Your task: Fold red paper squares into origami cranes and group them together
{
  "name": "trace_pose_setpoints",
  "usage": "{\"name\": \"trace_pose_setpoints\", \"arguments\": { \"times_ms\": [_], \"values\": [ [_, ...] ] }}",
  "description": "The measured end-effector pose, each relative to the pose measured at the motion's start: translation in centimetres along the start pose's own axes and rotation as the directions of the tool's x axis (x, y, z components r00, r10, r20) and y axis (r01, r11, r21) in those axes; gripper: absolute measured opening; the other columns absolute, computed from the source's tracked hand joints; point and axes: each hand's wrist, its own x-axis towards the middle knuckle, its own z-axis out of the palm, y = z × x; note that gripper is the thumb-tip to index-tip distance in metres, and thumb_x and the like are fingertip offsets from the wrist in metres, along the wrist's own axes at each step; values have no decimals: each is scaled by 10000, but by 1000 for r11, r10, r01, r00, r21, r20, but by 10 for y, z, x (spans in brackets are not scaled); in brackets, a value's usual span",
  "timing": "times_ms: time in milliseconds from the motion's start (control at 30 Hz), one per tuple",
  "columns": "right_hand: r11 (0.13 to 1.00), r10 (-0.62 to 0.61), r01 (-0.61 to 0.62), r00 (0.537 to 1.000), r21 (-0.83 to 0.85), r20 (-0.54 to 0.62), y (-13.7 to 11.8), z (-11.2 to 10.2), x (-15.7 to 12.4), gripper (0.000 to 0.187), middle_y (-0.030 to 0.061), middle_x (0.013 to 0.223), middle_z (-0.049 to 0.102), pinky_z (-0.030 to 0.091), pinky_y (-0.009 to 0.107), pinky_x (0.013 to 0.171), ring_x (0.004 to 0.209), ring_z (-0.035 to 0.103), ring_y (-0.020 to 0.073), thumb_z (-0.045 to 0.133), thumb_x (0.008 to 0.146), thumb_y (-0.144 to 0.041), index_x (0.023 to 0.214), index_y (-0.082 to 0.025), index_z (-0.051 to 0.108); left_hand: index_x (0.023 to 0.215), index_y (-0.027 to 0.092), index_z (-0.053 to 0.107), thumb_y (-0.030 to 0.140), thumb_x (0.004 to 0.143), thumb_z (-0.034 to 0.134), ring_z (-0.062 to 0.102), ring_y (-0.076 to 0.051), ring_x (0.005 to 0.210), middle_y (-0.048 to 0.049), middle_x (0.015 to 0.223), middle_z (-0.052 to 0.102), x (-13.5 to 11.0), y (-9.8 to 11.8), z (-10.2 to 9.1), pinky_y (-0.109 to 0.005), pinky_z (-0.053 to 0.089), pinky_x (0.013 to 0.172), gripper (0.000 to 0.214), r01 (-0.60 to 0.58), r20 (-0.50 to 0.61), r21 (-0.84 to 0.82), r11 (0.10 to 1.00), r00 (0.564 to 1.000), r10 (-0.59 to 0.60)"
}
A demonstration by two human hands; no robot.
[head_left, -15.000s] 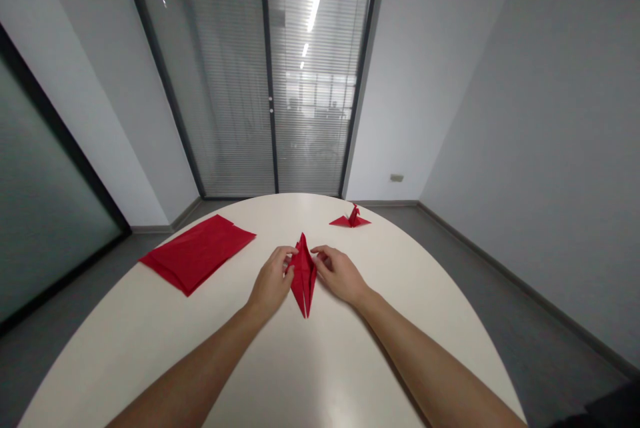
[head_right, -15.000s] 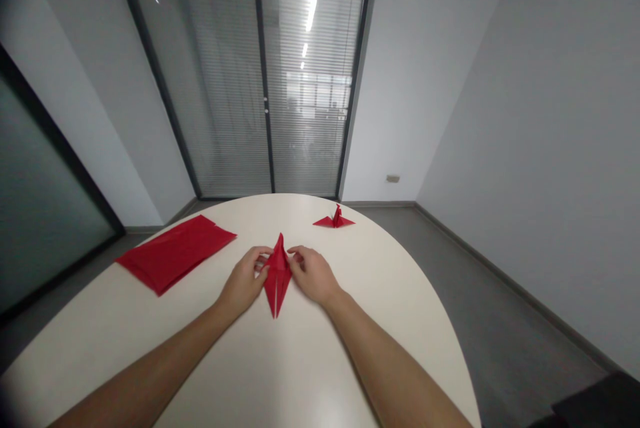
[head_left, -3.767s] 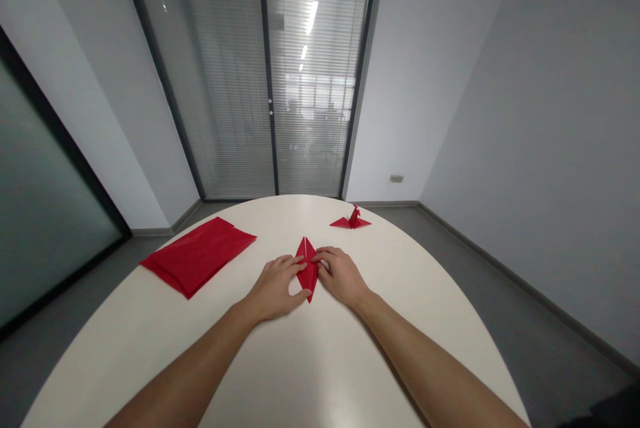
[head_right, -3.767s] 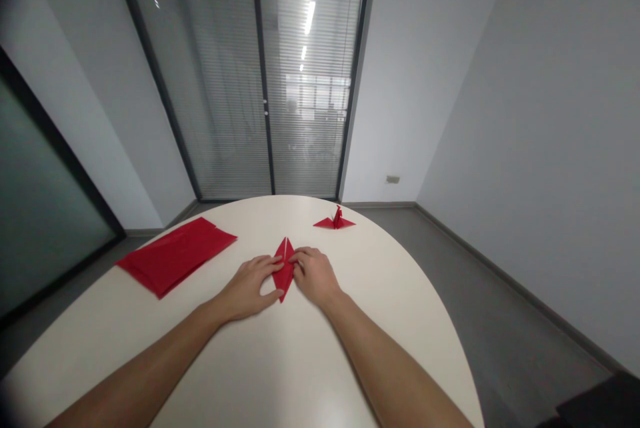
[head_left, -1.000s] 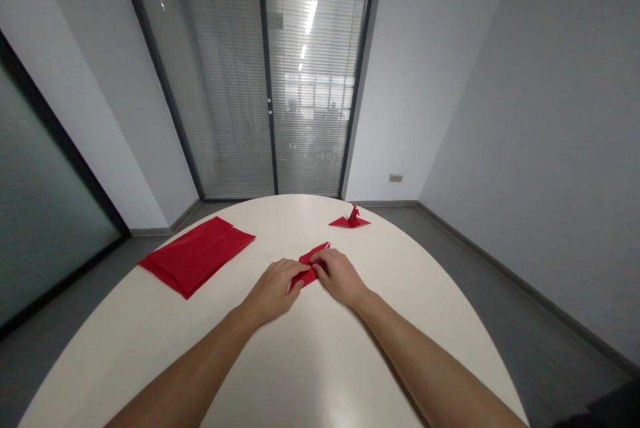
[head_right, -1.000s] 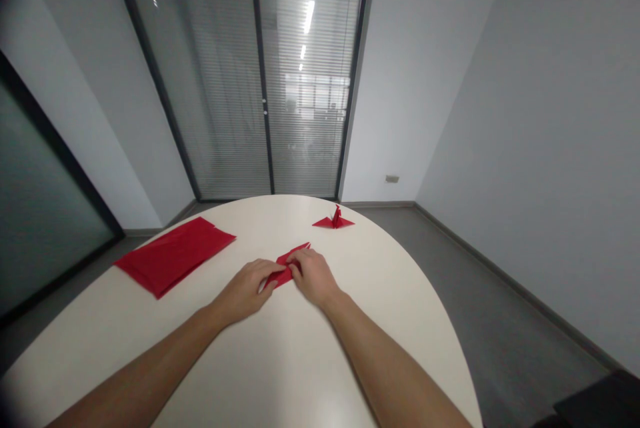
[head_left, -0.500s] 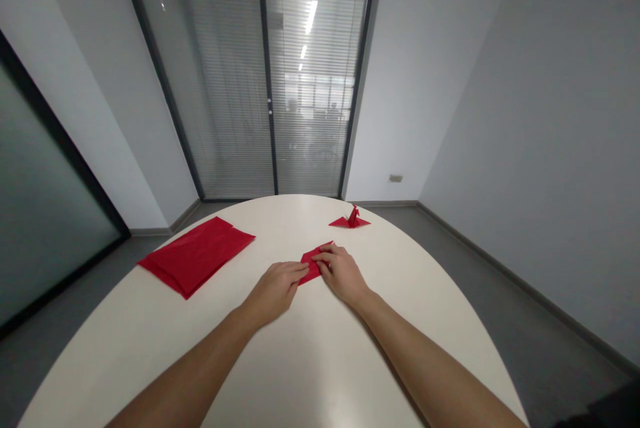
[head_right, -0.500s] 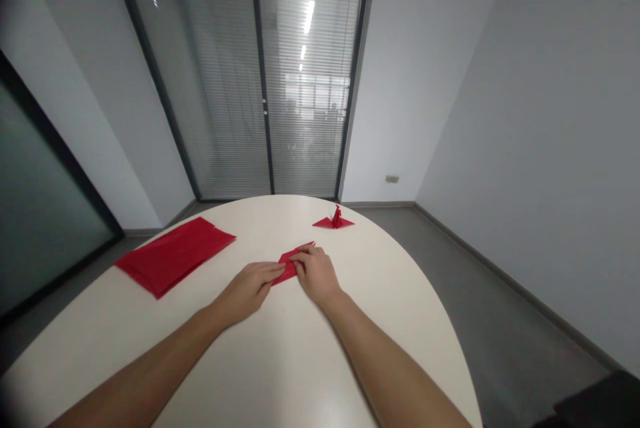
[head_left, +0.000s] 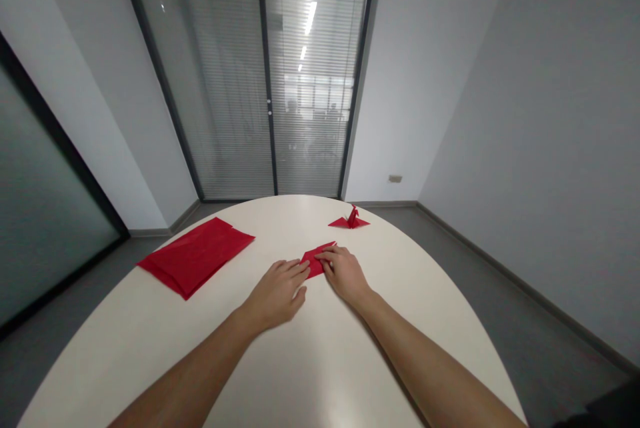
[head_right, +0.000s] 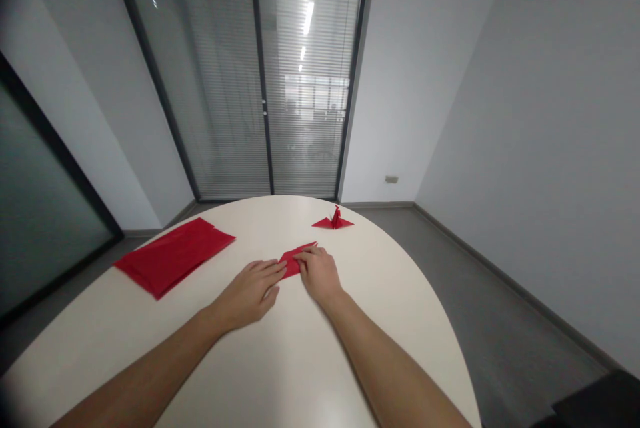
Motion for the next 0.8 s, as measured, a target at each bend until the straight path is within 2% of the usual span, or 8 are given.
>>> {"name": "trace_pose_setpoints", "arguments": {
  "times_ms": [167, 233, 300, 367, 467, 567, 800],
  "values": [
    [997, -81, 81, 996, -14, 41, -7, 0, -1, 391, 106, 1336, 656, 386, 426, 1106, 1251, 577, 256, 513, 899, -114, 1232, -179, 708, 1442, 214, 493, 280, 948, 488, 451, -291, 1403, -109, 1501, 513, -2, -1, 2, -527, 336, 1146, 498, 25, 41, -12, 1000, 999, -24],
    [986, -164, 163, 983, 17, 80, -12, 2, -4, 455, 102, 1431, 583, 290, 462, 1180, 1362, 491, 252, 471, 930, -156, 1363, -171, 609, 1461, 192, 469, 287, 944, 485, 415, -292, 1430, -124, 1517, 490, -2, -2, 3, -534, 303, 1167, 526, 42, 67, -18, 999, 997, -41],
    [975, -220, 216, 957, 45, 189, -16, 4, -8, 557, 130, 1538, 450, 220, 499, 1212, 1456, 368, 269, 441, 950, -219, 1498, -123, 438, 1486, 176, 431, 291, 941, 475, 370, -289, 1459, -129, 1548, 445, -1, -2, 3, -535, 266, 1187, 559, 65, 106, -17, 998, 992, -63],
    [980, -197, 195, 939, 36, 282, -18, 5, -11, 628, 164, 1596, 324, 190, 492, 1226, 1498, 282, 274, 398, 973, -283, 1555, -67, 301, 1527, 173, 361, 303, 948, 450, 302, -283, 1493, -117, 1594, 365, -1, -2, 2, -530, 230, 1204, 600, 89, 154, -3, 996, 984, -88],
    [987, -150, 161, 921, 0, 359, -19, 3, -12, 702, 182, 1623, 232, 153, 476, 1240, 1520, 215, 281, 379, 985, -389, 1568, -28, 228, 1558, 158, 288, 329, 972, 404, 224, -269, 1521, -105, 1627, 288, 0, 0, 1, -504, 196, 1221, 621, 120, 205, 41, 992, 971, -126],
    [990, -118, 138, 912, -21, 392, -19, 0, -11, 735, 160, 1636, 192, 135, 484, 1243, 1528, 181, 282, 367, 984, -443, 1579, -46, 197, 1525, 134, 357, 333, 998, 364, 281, -259, 1503, -126, 1594, 360, 1, 4, -1, -486, 224, 1215, 563, 131, 172, 82, 988, 975, -143],
    [997, -34, 60, 918, -55, 396, -21, -7, -10, 767, 155, 1636, 191, 126, 528, 1234, 1528, 177, 300, 356, 980, -492, 1581, -47, 184, 1334, 120, 596, 284, 1018, 364, 519, -279, 1343, -143, 1402, 605, 3, 8, -2, -488, 364, 1140, 425, 97, 1, 182, 978, 995, -98]
  ]
}}
